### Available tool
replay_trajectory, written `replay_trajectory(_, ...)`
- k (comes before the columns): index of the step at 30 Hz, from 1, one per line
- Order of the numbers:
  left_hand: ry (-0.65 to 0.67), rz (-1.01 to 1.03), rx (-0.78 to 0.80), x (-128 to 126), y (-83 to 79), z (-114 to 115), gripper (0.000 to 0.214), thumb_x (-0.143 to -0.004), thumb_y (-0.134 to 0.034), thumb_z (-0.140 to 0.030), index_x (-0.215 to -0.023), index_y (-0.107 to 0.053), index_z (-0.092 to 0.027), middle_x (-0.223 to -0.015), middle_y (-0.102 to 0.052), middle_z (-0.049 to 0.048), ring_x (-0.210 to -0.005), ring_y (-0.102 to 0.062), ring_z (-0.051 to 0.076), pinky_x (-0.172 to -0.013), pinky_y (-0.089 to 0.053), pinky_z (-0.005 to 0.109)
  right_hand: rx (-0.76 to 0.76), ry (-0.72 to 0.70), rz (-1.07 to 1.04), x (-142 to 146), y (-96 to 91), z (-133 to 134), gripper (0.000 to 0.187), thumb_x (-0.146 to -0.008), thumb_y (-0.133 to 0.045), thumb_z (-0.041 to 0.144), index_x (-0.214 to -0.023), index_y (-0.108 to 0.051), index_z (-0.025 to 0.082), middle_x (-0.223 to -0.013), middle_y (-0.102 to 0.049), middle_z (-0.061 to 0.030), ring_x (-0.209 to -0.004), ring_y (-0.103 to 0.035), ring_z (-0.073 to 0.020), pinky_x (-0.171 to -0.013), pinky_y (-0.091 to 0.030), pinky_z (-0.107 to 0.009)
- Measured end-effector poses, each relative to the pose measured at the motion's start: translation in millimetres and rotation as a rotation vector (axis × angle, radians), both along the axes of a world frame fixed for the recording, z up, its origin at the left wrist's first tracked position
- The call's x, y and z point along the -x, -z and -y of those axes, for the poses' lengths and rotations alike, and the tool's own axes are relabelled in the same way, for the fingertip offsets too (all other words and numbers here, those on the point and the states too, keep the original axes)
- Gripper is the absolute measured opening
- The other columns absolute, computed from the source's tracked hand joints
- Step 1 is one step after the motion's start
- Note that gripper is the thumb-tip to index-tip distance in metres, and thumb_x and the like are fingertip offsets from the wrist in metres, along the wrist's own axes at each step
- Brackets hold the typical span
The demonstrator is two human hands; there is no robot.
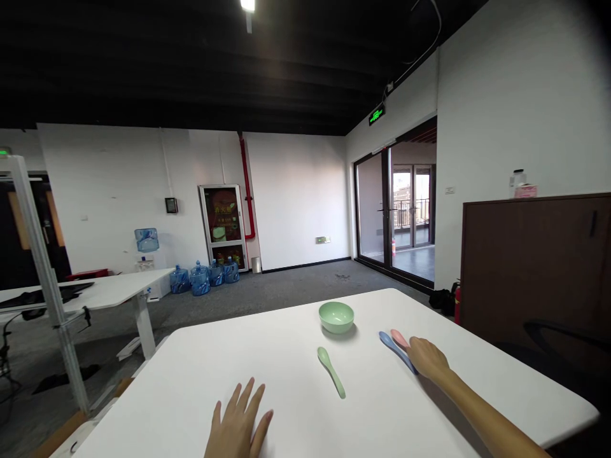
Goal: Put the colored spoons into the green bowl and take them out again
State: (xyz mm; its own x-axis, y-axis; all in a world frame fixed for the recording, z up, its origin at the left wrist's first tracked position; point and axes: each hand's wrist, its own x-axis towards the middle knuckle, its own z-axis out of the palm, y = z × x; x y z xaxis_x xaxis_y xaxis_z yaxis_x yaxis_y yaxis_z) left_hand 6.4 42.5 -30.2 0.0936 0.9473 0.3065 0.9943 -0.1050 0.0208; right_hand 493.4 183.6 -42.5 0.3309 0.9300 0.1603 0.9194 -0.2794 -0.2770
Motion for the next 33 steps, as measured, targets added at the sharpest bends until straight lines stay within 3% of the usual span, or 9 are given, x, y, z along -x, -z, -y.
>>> replay_trajectory(6,0.008,0.009,0.024,0.7,1.9,-1.3,0.053,-0.103,-0.037,-0.043,-0.151,-0.054,-0.031,-0.163,-0.050,0.0061,-0.152,-0.043,0.035,-0.119,-0.041,0.064,0.116,-0.043,-0.039,0.0,-2.0,0.1,0.057,-0.106,-0.025,0.038,-0.106,-0.076,0.013,-0.114,-0.076,-0.0217,-0.095,-0.071,-0.0314,-0.077,-0.046,-0.038)
replay_trajectory(18,-0.004,0.000,0.008,-2.1,1.9,-0.7,0.051,-0.102,-0.039,-0.041,-0.151,-0.054,-0.033,-0.161,-0.052,0.0065,-0.151,-0.045,0.035,-0.119,-0.042,0.064,0.117,-0.036,-0.027,3.2,-8.1,3.7,0.062,-0.108,-0.022,0.044,-0.103,-0.075,0.012,-0.110,-0.075,-0.0213,-0.095,-0.071,-0.0307,-0.075,-0.046,-0.037)
replay_trajectory(23,-0.008,-0.011,0.028,-5.3,-3.0,1.4,0.052,-0.102,-0.039,-0.041,-0.151,-0.054,-0.031,-0.162,-0.051,0.0066,-0.151,-0.045,0.035,-0.119,-0.042,0.064,0.037,-0.041,0.025,9.3,-4.7,2.1,0.063,-0.108,-0.023,0.046,-0.100,-0.077,0.015,-0.107,-0.076,-0.0193,-0.095,-0.071,-0.0295,-0.072,-0.043,-0.034)
replay_trajectory(27,-0.014,-0.017,0.043,-5.8,-2.4,-0.2,0.052,-0.102,-0.039,-0.042,-0.151,-0.054,-0.031,-0.162,-0.050,0.0062,-0.152,-0.043,0.035,-0.119,-0.042,0.064,0.029,-0.116,0.051,15.4,0.9,-2.2,0.044,-0.102,-0.037,0.029,-0.127,-0.073,0.021,-0.108,-0.077,-0.0140,-0.094,-0.071,-0.0266,-0.069,-0.038,-0.030)
replay_trajectory(30,0.003,-0.011,0.006,-1.7,3.5,-3.3,0.052,-0.102,-0.039,-0.042,-0.151,-0.053,-0.033,-0.162,-0.051,0.0057,-0.151,-0.045,0.035,-0.119,-0.042,0.064,0.053,-0.120,0.050,18.8,5.8,-5.6,0.055,-0.094,-0.043,0.017,-0.146,-0.062,0.024,-0.110,-0.078,-0.0128,-0.098,-0.071,-0.0270,-0.070,-0.037,-0.029)
replay_trajectory(33,0.021,-0.008,-0.013,1.7,7.6,-5.3,0.051,-0.102,-0.040,-0.043,-0.152,-0.053,-0.034,-0.162,-0.051,0.0052,-0.151,-0.045,0.034,-0.118,-0.043,0.063,0.071,-0.113,0.042,20.0,10.7,-8.4,0.064,-0.091,-0.043,0.011,-0.152,-0.056,0.024,-0.113,-0.078,-0.0132,-0.099,-0.072,-0.0274,-0.072,-0.038,-0.029)
